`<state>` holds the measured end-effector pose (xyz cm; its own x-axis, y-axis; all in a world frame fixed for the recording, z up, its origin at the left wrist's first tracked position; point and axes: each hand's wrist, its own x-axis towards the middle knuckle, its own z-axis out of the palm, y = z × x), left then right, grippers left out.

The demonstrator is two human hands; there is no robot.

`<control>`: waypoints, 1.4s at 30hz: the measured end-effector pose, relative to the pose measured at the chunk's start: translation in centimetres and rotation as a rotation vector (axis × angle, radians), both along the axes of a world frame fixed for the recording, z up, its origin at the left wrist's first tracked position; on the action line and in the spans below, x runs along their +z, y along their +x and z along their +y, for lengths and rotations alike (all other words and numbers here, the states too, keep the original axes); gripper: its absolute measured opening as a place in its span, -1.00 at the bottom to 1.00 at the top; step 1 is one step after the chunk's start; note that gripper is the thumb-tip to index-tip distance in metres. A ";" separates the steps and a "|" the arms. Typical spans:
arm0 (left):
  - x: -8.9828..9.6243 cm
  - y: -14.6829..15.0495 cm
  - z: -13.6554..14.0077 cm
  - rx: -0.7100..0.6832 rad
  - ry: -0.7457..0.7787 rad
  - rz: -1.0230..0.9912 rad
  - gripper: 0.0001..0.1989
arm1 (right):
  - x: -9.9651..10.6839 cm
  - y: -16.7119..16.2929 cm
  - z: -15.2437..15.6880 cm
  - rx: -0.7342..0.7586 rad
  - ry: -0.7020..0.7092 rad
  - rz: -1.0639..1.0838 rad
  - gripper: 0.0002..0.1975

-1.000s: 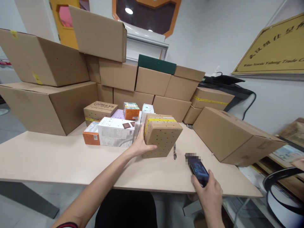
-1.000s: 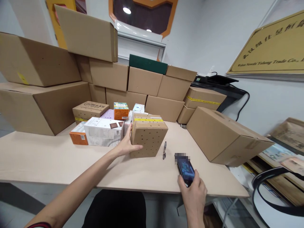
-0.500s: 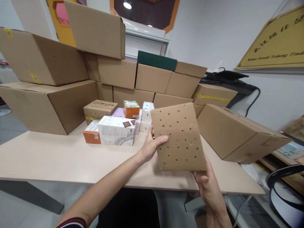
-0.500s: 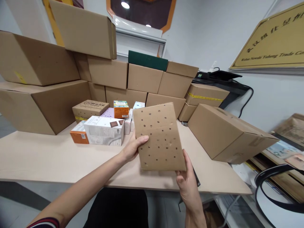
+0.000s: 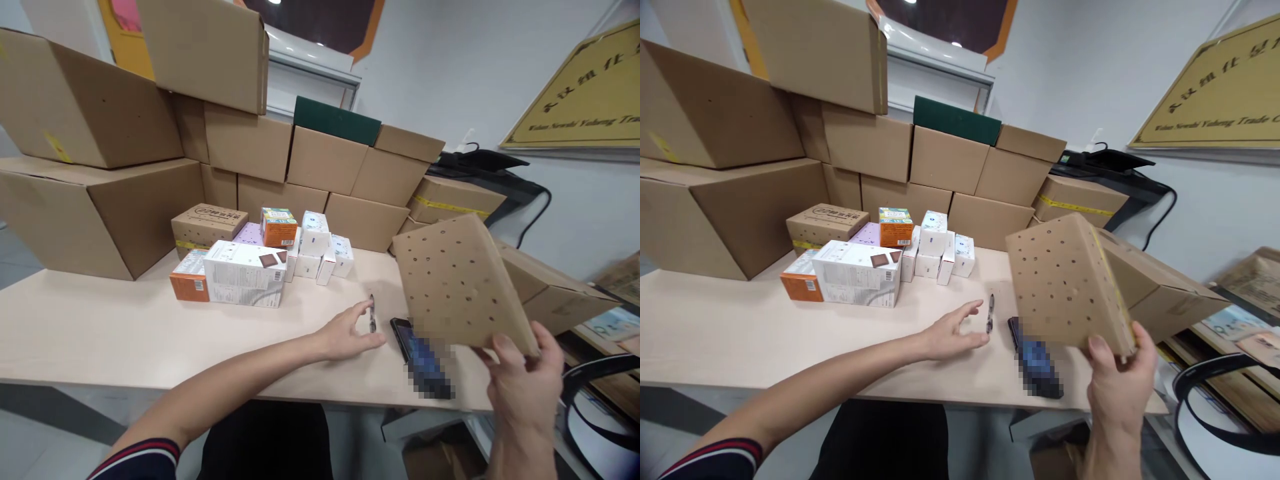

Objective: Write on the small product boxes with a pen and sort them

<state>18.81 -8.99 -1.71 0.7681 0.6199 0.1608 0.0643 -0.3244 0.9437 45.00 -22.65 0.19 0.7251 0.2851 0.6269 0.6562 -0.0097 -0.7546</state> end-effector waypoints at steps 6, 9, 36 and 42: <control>-2.9 -3.5 1.1 -0.058 0.415 0.260 -0.61 | 0.0 5.8 5.4 -0.207 -0.470 -0.094 0.02; -4.0 -4.0 1.2 -0.054 0.517 0.223 -0.66 | -0.9 7.4 7.3 -0.210 -0.539 0.054 0.03; -8.1 -4.1 1.8 0.082 0.730 0.090 -0.78 | -3.1 -8.8 29.2 0.358 -0.737 -0.090 -0.48; -7.6 -4.5 2.1 0.100 0.731 0.052 -0.77 | -2.0 -6.2 27.0 0.195 -0.550 0.122 -0.58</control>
